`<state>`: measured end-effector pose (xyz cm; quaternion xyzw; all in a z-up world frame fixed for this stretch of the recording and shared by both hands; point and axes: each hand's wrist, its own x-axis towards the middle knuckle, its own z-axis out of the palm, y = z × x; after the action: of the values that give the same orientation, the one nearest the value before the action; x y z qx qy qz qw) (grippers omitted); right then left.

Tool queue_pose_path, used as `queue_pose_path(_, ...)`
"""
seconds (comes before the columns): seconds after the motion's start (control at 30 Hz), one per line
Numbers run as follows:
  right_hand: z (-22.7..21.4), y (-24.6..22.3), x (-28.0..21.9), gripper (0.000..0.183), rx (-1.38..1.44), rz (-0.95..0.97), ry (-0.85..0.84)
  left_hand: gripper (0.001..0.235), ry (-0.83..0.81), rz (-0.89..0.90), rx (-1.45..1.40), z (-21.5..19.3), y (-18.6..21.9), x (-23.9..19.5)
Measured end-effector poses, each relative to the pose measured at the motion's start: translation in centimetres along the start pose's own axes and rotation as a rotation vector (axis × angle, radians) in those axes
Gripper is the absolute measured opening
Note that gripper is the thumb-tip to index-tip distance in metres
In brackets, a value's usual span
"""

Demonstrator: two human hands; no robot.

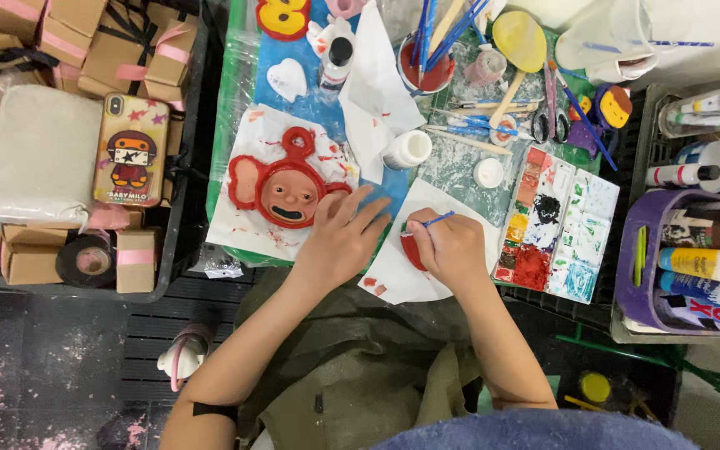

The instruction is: The person paints small white clay objects with a brush and colors from a palette, including a strawberry-shaped object and a cylindrical object.

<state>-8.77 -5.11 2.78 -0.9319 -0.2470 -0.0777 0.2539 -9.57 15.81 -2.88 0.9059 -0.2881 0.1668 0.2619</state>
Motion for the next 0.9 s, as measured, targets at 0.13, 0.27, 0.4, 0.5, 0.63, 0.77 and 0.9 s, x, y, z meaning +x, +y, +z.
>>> queue_pose_path(0.13,0.2,-0.2,0.0,0.01,-0.027,0.031,-0.027,0.023,-0.007,-0.01,-0.008,0.1,0.0,0.0)
queue_pose_path(0.27,0.2,-0.3,0.2,0.011,-0.044,0.045,-0.027,0.023,-0.016,-0.009,-0.017,0.0,0.0,0.0)
queue_pose_path(0.4,-0.4,-0.2,0.1,0.01,-0.023,0.021,-0.012,0.022,-0.019,-0.003,-0.008,0.1,0.0,-0.1)
queue_pose_path(0.5,-0.5,-0.2,0.2,0.01,0.02,0.009,0.027,0.022,-0.022,-0.001,-0.008,0.2,-0.1,-0.1)
queue_pose_path(0.63,-0.1,-0.5,0.4,0.011,-0.02,0.03,-0.04,0.022,-0.029,-0.004,-0.011,0.3,0.0,-0.1)
queue_pose_path(0.77,-0.3,-0.4,0.4,0.011,-0.042,0.058,-0.043,0.023,-0.018,-0.001,-0.011,0.4,0.0,-0.2)
queue_pose_path(0.9,-1.3,0.1,-0.4,0.013,-0.057,0.04,0.008,0.023,-0.015,0.006,-0.006,0.3,-0.1,-0.2)
